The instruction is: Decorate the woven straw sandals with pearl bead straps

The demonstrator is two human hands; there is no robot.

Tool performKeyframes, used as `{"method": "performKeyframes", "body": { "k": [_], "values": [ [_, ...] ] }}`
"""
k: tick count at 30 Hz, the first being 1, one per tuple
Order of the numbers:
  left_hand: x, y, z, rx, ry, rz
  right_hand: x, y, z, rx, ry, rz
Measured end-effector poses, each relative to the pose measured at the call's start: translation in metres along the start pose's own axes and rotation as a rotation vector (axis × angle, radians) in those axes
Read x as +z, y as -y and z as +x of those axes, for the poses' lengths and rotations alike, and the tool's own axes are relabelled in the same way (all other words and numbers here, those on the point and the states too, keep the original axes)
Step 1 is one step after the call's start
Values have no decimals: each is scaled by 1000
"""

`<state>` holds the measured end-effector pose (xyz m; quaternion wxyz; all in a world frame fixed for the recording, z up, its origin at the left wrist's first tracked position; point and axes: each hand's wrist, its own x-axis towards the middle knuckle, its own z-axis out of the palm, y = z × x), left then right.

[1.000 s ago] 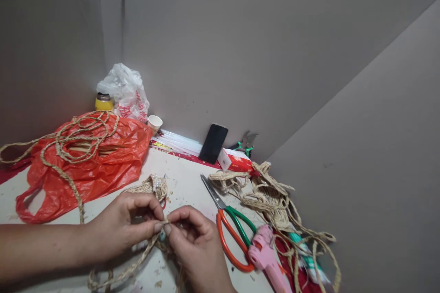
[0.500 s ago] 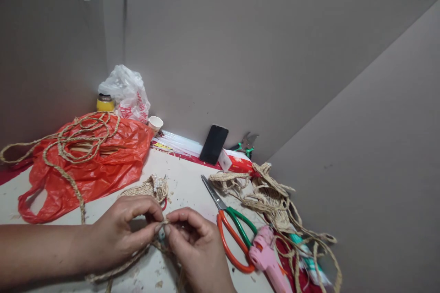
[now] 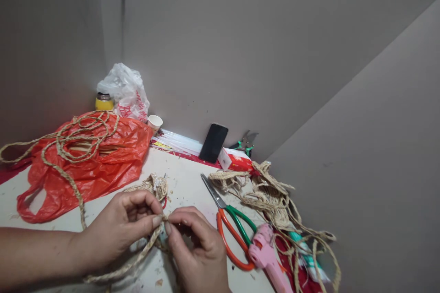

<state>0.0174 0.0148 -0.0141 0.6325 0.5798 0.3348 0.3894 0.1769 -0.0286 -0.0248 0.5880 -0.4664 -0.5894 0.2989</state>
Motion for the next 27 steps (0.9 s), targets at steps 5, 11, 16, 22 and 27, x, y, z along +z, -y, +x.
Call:
{"method": "performKeyframes", "body": {
  "k": [5, 11, 16, 22, 27],
  "values": [
    [0, -1, -1, 7, 14, 25, 2, 4, 1, 64, 9, 17],
    [3, -8, -2, -72, 8, -84, -6, -1, -1, -115, 66, -87],
    [4, -12, -2, -152, 41, -224, -5, -2, -1, -82, 30, 1],
    [2, -9, -2, -193, 60, -304, -2, 1, 2, 1, 18, 81],
    [1, -5, 1, -102, 59, -267, 3, 3, -2, 38, -89, 112]
  ]
}}
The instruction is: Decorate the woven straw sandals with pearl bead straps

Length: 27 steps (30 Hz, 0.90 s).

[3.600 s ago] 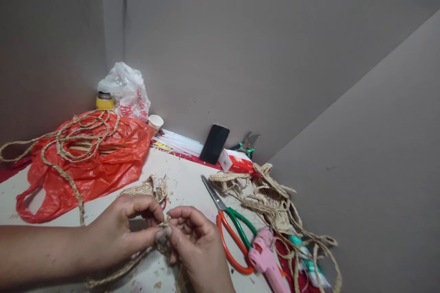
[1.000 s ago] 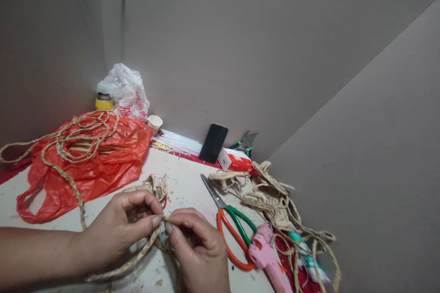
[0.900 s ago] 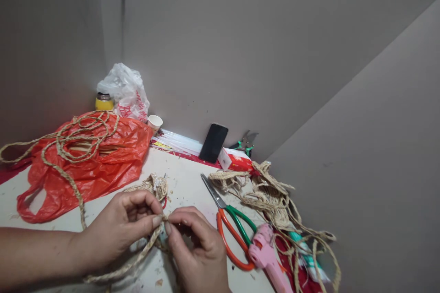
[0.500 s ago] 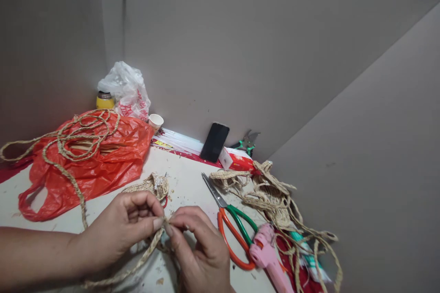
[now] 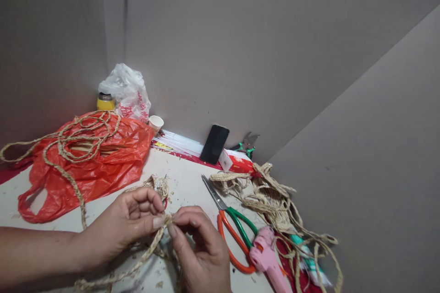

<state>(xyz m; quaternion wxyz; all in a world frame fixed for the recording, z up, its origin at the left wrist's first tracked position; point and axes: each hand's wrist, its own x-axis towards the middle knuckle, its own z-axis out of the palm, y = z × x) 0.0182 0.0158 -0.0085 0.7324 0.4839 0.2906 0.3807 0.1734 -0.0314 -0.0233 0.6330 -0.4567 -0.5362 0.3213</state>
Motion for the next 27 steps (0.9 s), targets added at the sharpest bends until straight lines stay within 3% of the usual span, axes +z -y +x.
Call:
{"method": "performKeyframes", "body": {
  "k": [4, 7, 9, 11, 13, 14, 17, 22, 27],
  "values": [
    [-4, -2, 0, 213, -75, 259, 2, 3, -2, 202, -101, 42],
    [-10, -6, -2, 533, -121, 630, 1, 5, 0, 378, -39, 104],
    [-16, -9, -4, 757, 15, 846, 1, 5, 2, 587, 111, 216],
    [-22, -11, -5, 933, 268, 1049, 1, 6, 4, 804, 279, 352],
    [-27, -13, -4, 1046, 486, 1236, 1, 9, 5, 936, 373, 455],
    [-28, -14, -4, 1090, 533, 1314, 1, 11, 5, 967, 385, 493],
    [-30, -17, -3, 1079, 576, 1405, 0, 15, 5, 995, 351, 602],
    [-27, -24, -4, 743, 600, 1307, -4, 9, 6, 1027, 309, 682],
    [-28, -18, -2, 895, 532, 1169, -6, 1, 12, 956, 266, 682]
  ]
}}
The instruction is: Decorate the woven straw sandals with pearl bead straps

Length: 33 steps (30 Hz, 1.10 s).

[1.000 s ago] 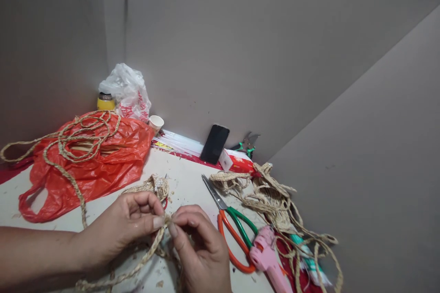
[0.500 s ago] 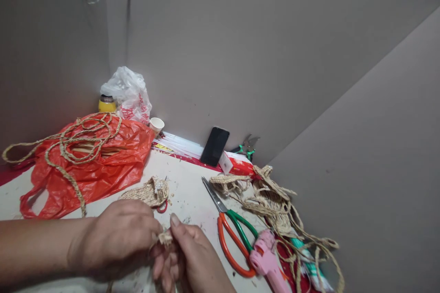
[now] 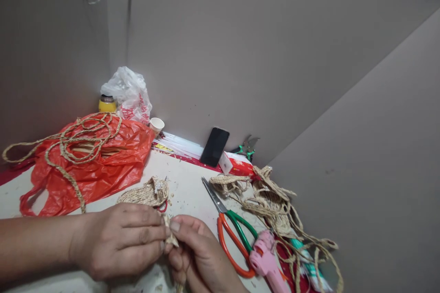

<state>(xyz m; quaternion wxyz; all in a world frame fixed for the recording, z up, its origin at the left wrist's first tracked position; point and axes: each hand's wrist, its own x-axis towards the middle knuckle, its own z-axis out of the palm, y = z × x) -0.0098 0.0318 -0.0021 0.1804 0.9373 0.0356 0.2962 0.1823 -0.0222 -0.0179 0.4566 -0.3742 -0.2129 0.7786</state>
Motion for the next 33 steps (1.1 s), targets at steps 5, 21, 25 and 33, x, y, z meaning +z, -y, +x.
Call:
{"method": "performKeyframes", "body": {
  "k": [5, 21, 25, 33],
  "values": [
    [14, -1, 3, -223, -350, -188, 4, 1, 1, -211, -149, -129],
    [28, 1, 14, -1181, -342, -1309, -2, -10, 0, -417, -296, -517],
    [28, 1, 15, -1196, -359, -1223, -4, -11, 1, -399, -278, -555],
    [31, 4, 14, -1110, -418, -1132, -1, -5, 1, -342, -248, -591]
  ]
}}
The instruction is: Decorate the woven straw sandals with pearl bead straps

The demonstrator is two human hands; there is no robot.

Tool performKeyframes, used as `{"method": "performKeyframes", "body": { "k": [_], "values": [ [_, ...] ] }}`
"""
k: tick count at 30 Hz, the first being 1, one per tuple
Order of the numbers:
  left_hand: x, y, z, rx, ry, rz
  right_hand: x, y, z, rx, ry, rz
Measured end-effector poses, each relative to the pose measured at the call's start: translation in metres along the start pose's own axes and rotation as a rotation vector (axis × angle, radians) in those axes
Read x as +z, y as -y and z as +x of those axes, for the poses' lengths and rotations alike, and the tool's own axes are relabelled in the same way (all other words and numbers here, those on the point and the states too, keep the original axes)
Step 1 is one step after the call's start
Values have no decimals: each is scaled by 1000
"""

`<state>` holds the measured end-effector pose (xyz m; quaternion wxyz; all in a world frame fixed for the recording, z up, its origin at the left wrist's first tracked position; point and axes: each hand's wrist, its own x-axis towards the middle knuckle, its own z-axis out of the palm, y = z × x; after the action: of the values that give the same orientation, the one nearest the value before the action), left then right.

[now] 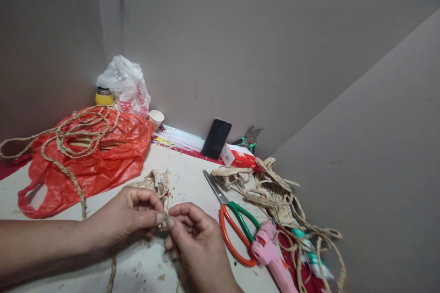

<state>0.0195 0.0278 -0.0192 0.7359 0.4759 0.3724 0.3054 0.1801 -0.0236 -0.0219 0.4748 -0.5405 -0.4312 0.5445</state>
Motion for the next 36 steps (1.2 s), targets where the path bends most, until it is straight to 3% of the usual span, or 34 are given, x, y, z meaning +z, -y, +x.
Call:
{"method": "performKeyframes", "body": {
  "k": [6, 13, 22, 31, 36],
  "values": [
    [-4, 1, 4, -18, 81, -5, -8, -4, 5, 81, 77, 25],
    [-8, -3, 4, -100, 156, 16, -9, 5, 8, 179, 146, 228],
    [-7, -3, 3, -25, 143, 61, -10, 7, 8, 242, 207, 339],
    [-4, -1, 0, 96, 55, 110, -7, 2, 7, 263, 157, 291],
    [-7, 6, 4, -5, 84, -46, -5, 4, 6, 244, 145, 233]
  ]
}}
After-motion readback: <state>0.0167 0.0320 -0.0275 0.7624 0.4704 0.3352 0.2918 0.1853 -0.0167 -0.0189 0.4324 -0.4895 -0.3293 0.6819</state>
